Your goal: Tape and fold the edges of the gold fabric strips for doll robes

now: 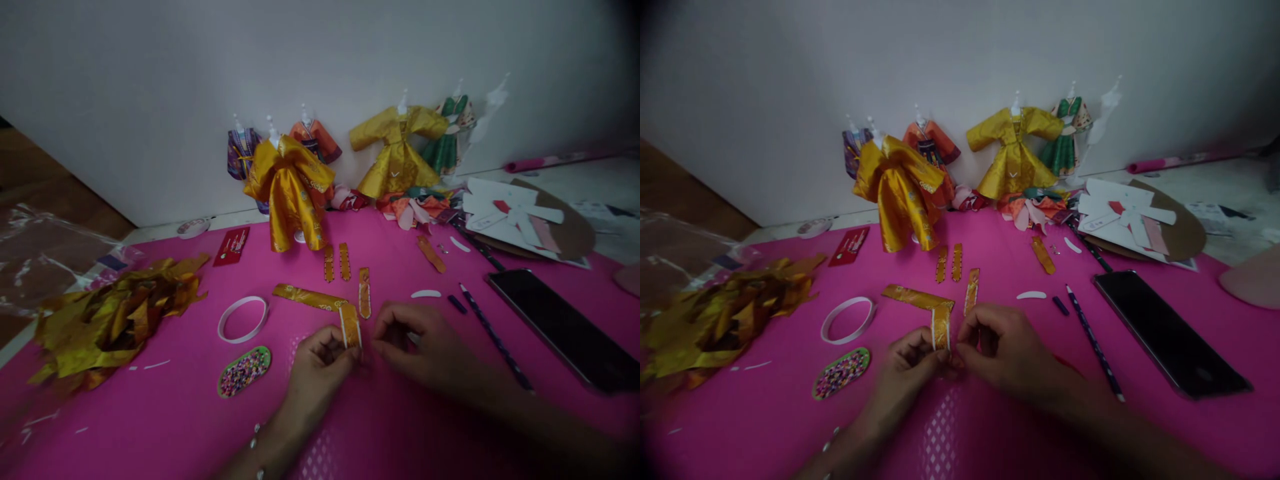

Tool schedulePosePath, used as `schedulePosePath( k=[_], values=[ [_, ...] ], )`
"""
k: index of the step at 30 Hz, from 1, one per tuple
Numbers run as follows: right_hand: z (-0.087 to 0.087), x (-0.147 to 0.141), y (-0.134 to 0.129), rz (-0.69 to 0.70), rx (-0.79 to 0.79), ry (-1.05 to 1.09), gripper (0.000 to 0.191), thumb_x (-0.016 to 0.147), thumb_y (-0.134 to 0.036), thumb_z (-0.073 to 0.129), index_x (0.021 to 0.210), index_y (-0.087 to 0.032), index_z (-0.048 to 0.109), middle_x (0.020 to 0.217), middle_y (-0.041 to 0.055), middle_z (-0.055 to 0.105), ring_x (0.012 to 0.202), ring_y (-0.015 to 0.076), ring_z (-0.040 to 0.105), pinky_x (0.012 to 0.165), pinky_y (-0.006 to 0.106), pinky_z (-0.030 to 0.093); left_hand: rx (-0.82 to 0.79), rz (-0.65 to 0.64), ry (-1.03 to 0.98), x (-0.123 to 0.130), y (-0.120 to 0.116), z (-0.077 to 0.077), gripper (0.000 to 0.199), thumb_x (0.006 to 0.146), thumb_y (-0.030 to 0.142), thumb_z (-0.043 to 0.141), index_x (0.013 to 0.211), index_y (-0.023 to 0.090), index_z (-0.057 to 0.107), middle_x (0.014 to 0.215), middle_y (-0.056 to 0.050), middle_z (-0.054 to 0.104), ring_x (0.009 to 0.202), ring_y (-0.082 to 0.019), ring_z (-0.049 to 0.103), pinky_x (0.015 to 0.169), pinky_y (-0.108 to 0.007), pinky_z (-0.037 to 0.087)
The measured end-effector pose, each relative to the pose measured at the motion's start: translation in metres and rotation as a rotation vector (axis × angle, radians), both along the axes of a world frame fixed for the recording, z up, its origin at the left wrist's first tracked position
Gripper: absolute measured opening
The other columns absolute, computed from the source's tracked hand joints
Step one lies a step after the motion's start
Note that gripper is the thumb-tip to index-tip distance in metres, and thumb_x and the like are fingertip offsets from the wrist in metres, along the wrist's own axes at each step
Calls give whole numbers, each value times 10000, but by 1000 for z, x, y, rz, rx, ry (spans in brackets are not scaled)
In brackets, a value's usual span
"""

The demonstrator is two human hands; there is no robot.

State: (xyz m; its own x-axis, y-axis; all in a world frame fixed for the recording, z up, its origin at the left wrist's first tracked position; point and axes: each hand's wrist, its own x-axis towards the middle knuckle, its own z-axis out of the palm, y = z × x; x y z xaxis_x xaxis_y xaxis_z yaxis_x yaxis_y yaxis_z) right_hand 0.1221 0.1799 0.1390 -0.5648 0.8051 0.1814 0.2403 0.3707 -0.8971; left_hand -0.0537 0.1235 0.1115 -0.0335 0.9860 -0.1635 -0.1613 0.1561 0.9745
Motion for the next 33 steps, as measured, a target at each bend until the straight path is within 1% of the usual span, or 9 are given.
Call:
schedulePosePath(
  k=[2, 4, 7, 10, 14, 19, 27, 33],
  values=[
    [-3, 0, -3, 3, 176, 39, 80, 768, -140, 617, 729, -210, 615, 664, -28, 565, 536, 105, 476, 500, 252, 348, -8, 16, 25, 0, 0, 3, 149, 701, 276, 751, 681, 165, 655, 627, -5, 688, 568, -128, 609, 573, -231, 481],
    [-6, 0, -5, 8, 319, 57, 102, 797, -114, 605, 769, -199, 654, 706, -12, 587, 575, 110, 504, 529, 256, 360, -13, 28, 50, -1, 0, 4, 148, 696, 271, 749, 667, 164, 652, 597, 5, 668, 555, -120, 589, 562, -218, 456],
    [-11, 0, -6, 11, 443, 43, 129, 848, -108, 597, 846, -187, 699, 755, 11, 622, 631, 124, 551, 562, 259, 390, -16, 35, 75, -1, 0, 4, 160, 693, 286, 747, 663, 163, 649, 572, 12, 647, 543, -123, 575, 550, -217, 433],
    [-14, 0, -6, 11, 509, 13, 141, 847, -95, 605, 883, -175, 716, 764, 19, 643, 638, 133, 569, 571, 263, 410, -6, 36, 90, -1, 1, 4, 158, 693, 288, 743, 661, 166, 648, 584, 13, 644, 549, -121, 563, 557, -220, 426],
    [-14, 0, -6, 11, 552, -13, 134, 854, -101, 608, 884, -167, 721, 744, 18, 645, 620, 133, 571, 559, 261, 416, 14, 33, 118, -2, 1, 5, 139, 704, 263, 733, 647, 166, 651, 593, 12, 640, 563, -121, 554, 565, -224, 417],
    [-14, 0, -6, 4, 577, -23, 138, 852, -100, 599, 849, -159, 724, 727, 25, 657, 612, 139, 585, 553, 264, 425, 29, 29, 137, -2, 0, 2, 130, 705, 255, 716, 640, 169, 643, 605, 8, 632, 568, -128, 545, 567, -236, 408],
    [-15, 0, -6, 11, 581, -28, 138, 844, -98, 598, 825, -150, 724, 713, 29, 666, 603, 141, 593, 551, 265, 435, 65, 28, 163, 0, -1, 4, 114, 706, 219, 700, 624, 172, 636, 601, 22, 586, 564, -116, 488, 558, -231, 371],
    [-13, 0, -6, 20, 571, -31, 154, 848, -93, 586, 819, -152, 725, 723, 28, 678, 606, 134, 601, 555, 254, 438, 94, 24, 186, 0, -3, 6, 107, 716, 205, 686, 626, 172, 640, 639, 14, 582, 595, -124, 479, 576, -240, 367]
  ],
)
